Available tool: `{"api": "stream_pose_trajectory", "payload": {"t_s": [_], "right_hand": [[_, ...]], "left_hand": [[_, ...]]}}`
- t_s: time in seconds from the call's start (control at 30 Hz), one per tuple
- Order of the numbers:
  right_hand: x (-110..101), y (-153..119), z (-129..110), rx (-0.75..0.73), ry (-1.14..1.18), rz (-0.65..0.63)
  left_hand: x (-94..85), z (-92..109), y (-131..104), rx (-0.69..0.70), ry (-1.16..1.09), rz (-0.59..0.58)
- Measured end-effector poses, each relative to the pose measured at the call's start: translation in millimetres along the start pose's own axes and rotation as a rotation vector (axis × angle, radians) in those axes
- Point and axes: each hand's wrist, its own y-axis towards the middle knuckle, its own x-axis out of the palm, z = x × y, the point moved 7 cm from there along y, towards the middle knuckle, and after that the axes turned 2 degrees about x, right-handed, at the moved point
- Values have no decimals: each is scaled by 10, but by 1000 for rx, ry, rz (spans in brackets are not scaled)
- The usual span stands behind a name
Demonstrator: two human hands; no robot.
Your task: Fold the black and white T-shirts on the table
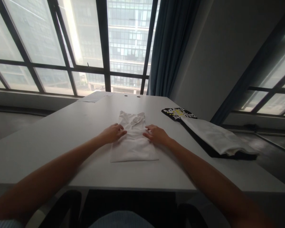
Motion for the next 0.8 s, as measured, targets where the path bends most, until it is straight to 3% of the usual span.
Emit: {"api": "stream_pose_trajectory", "payload": {"t_s": [0.07,0.2,0.4,0.53,0.8], "right_hand": [[62,66,63,18,-44,50],[172,171,130,8,-11,56],[8,177,132,43,155,155],[-84,148,115,67,134,226],[50,134,110,148,2,156]], "left_hand": [[-24,-121,77,-33,25,103],[77,-278,180,-13,-50,103],[-42,-387,208,-81,-292,145],[-153,-430,214,-77,-346,223],[42,-462,253,-97,-216,220]]}}
